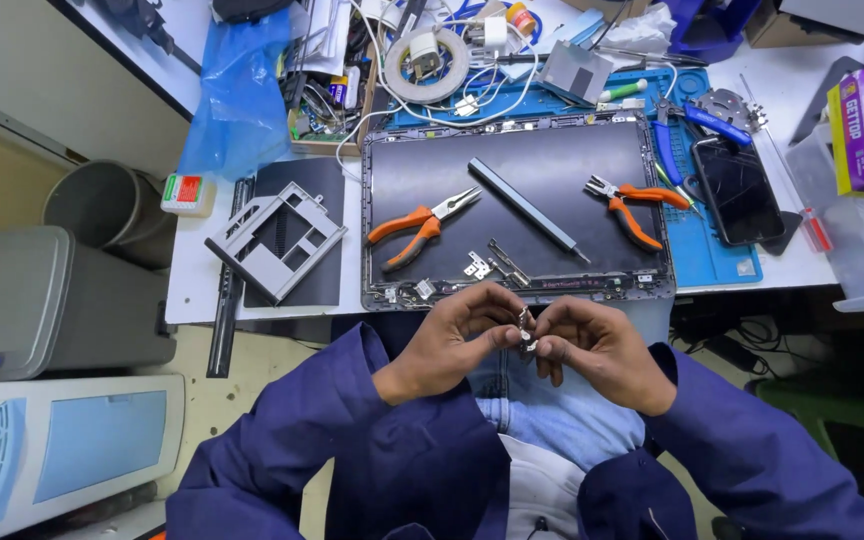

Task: The person is seated and works on small metal components, likely laptop hinges, using two pairs of pliers. They grip and bend the parts, occasionally switching between tools to manipulate the metal pieces over their lap.

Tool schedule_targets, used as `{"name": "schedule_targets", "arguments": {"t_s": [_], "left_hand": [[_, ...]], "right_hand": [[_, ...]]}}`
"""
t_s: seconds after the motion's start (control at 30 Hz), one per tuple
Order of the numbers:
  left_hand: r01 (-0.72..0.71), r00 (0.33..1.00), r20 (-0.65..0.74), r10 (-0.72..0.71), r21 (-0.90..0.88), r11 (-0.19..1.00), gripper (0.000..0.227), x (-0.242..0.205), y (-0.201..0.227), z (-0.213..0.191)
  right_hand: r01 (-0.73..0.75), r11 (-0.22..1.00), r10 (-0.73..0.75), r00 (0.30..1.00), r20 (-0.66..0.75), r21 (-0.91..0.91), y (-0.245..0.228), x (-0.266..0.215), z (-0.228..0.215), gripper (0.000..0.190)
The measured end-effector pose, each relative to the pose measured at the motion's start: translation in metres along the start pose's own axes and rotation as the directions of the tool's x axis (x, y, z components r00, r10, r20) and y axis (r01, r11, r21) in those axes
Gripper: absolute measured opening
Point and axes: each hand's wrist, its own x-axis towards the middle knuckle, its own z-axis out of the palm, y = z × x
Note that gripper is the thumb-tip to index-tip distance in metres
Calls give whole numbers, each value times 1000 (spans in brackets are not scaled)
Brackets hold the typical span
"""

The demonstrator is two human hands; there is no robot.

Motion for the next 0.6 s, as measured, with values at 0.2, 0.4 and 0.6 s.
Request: {"name": "schedule_targets", "arguments": {"t_s": [0.2,0.4,0.6], "left_hand": [[-68,997,36,68,-16,998,35,3,6,4],[-32,997,73,37,-64,997,27,5,3,-3],[26,988,155,-7,-121,992,25,5,-13,-5]], "right_hand": [[-24,999,21,996,88,29,-1,-1,6,28],[-28,999,26,999,43,46,-3,-1,6,16],[31,999,-28,997,68,-43,-4,-4,8,14]]}}
